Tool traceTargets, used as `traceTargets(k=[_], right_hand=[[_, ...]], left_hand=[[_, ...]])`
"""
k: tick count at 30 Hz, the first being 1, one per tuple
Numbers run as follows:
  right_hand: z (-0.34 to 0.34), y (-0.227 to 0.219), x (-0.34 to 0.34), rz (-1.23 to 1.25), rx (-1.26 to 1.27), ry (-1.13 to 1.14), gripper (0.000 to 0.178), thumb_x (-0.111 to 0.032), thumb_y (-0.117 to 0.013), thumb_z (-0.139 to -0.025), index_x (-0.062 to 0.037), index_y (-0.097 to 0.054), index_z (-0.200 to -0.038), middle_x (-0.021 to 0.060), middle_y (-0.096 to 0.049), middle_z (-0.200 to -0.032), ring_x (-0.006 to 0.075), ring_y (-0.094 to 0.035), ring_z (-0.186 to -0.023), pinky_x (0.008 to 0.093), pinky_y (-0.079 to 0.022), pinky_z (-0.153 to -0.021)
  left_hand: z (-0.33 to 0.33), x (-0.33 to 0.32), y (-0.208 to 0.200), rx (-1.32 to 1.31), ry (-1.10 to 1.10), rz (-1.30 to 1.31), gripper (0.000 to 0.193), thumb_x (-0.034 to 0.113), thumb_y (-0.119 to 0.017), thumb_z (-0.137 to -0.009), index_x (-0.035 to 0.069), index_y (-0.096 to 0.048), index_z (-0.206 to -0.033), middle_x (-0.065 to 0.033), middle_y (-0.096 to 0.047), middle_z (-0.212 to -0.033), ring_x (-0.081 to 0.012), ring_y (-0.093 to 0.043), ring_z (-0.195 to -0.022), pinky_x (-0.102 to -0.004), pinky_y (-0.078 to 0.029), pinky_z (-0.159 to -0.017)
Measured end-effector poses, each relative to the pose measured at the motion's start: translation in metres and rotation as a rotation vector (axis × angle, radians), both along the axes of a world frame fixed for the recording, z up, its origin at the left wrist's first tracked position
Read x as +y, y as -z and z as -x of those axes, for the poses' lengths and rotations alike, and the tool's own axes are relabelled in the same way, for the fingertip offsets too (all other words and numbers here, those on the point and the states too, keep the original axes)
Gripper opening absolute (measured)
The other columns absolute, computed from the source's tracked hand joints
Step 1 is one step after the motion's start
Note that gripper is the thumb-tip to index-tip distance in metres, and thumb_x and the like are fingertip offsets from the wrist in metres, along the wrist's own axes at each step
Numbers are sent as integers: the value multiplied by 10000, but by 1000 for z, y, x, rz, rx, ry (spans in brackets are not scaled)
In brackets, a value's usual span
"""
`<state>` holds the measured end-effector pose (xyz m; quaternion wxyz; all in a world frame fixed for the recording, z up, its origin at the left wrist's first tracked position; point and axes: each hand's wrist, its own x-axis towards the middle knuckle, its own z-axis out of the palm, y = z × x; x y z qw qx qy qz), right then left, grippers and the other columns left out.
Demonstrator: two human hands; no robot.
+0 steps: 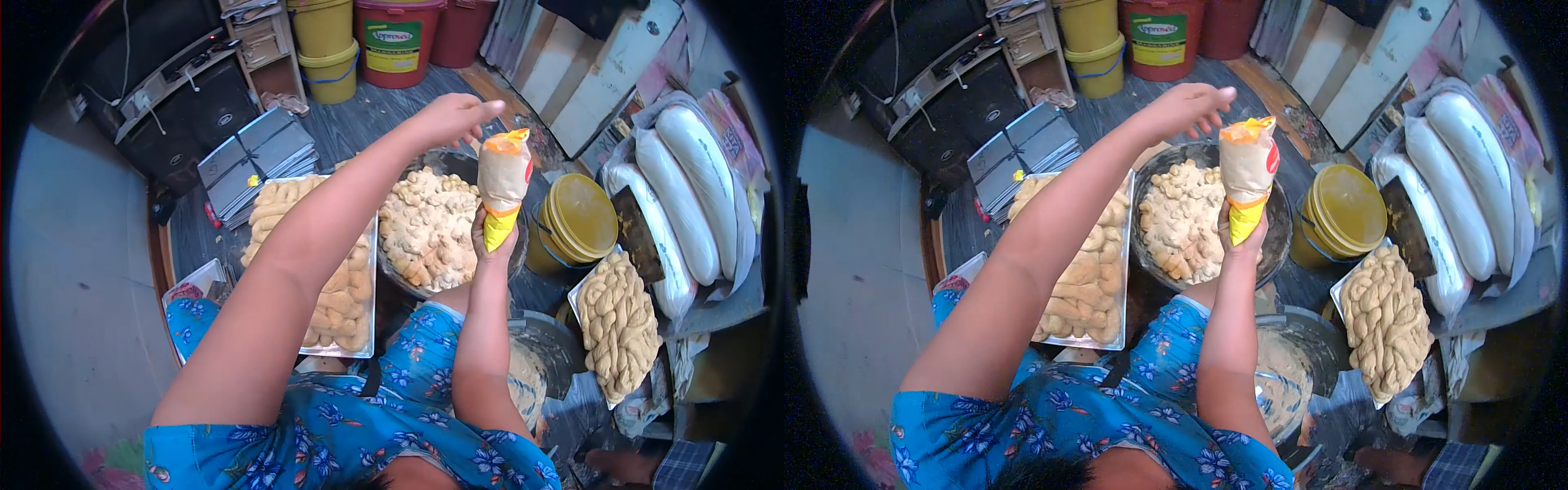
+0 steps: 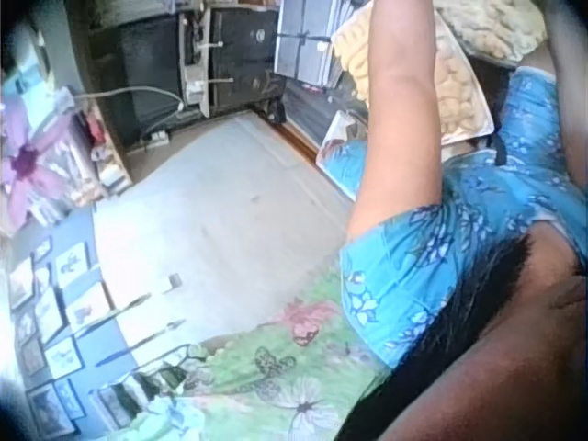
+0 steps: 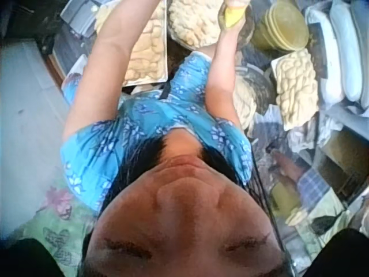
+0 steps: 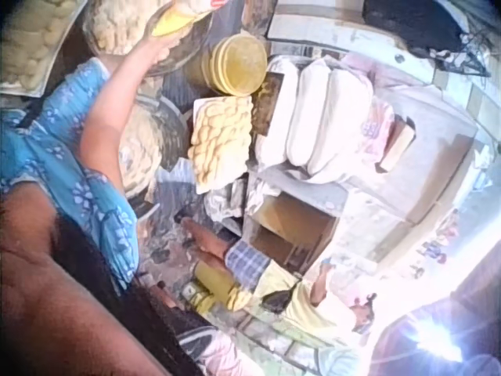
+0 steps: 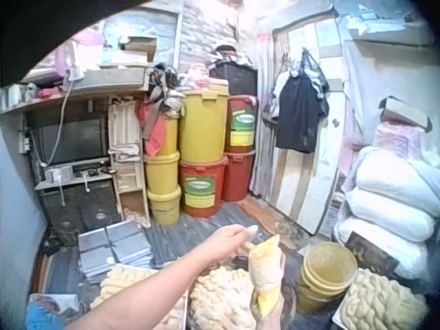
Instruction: The person prepares bread products by pouring bread crumbs from a bag onto dough pieces in a basin and then arranging the crumb-coated dough on a tray.
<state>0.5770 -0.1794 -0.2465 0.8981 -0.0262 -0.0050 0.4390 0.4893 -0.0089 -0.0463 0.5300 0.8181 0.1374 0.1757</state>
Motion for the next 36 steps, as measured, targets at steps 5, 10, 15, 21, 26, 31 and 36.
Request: traceTargets(k=[5, 10, 15, 21, 26, 31, 36], right_hand=[[23, -13, 7, 205, -98, -22, 355, -366, -463, -899, -106, -542, -1129, 95, -625, -1008, 265, -634, -834, 365, -571, -649], [50, -16, 13, 244, -152, -116, 321, -322, -456, -890, -97, -545, -1101, 100, -612, -975, 250, -622, -822, 329, -568, -618], [96, -9, 12, 290, -102, -272, 361, -415, -455, -905, -137, -554, -1111, 60, -633, -1004, 227, -642, -805, 351, -568, -587], [175, -29, -4, 350, -77, -472, 415, -433, -404, -901, -115, -528, -1137, 77, -635, -984, 230, -646, -767, 345, -569, -531], [247, -68, -9, 372, -183, -570, 488, -469, -350, -915, -96, -497, -1194, 108, -639, -1009, 253, -660, -706, 363, -573, -485], [306, -64, 5, -23, -52, -912, 604, -477, -367, -926, -51, -336, -1352, 157, -454, -1321, 328, -523, -1118, 459, -444, -933], [357, -27, 34, -90, -8, -1257, 602, -500, -407, -909, -91, -346, -1346, 151, -488, -1281, 333, -530, -1110, 544, -486, -838]], left_hand=[[25, -9, -34, 289, 66, -495, 708, 675, -500, -743, -6, -648, -869, -141, -640, -804, -237, -623, -753, -337, -493, -660], [64, -6, -32, 401, 22, -690, 623, 593, -500, -764, 1, -668, -866, -189, -653, -851, -332, -629, -825, -407, -479, -732], [122, 1, -17, 381, 36, -570, 548, 519, -499, -806, 0, -663, -871, -203, -650, -821, -344, -630, -793, -406, -482, -710], [216, -2, 3, 293, 37, -256, 473, 428, -500, -871, -16, -615, -755, -117, -601, -662, -220, -584, -615, -343, -457, -592], [311, -23, 1, 136, 21, 117, 407, 372, -519, -899, 24, -590, -699, -9, -496, -571, -82, -459, -532, -255, -380, -493], [395, -40, -20, 38, -261, 356, 348, 347, -572, -867, 23, -593, -742, 5, -502, -576, -50, -418, -471, -221, -308, -430], [475, -52, -6, -139, -579, 510, 332, 321, -572, -856, 18, -577, -723, 10, -503, -575, -47, -409, -456, -203, -297, -421]])
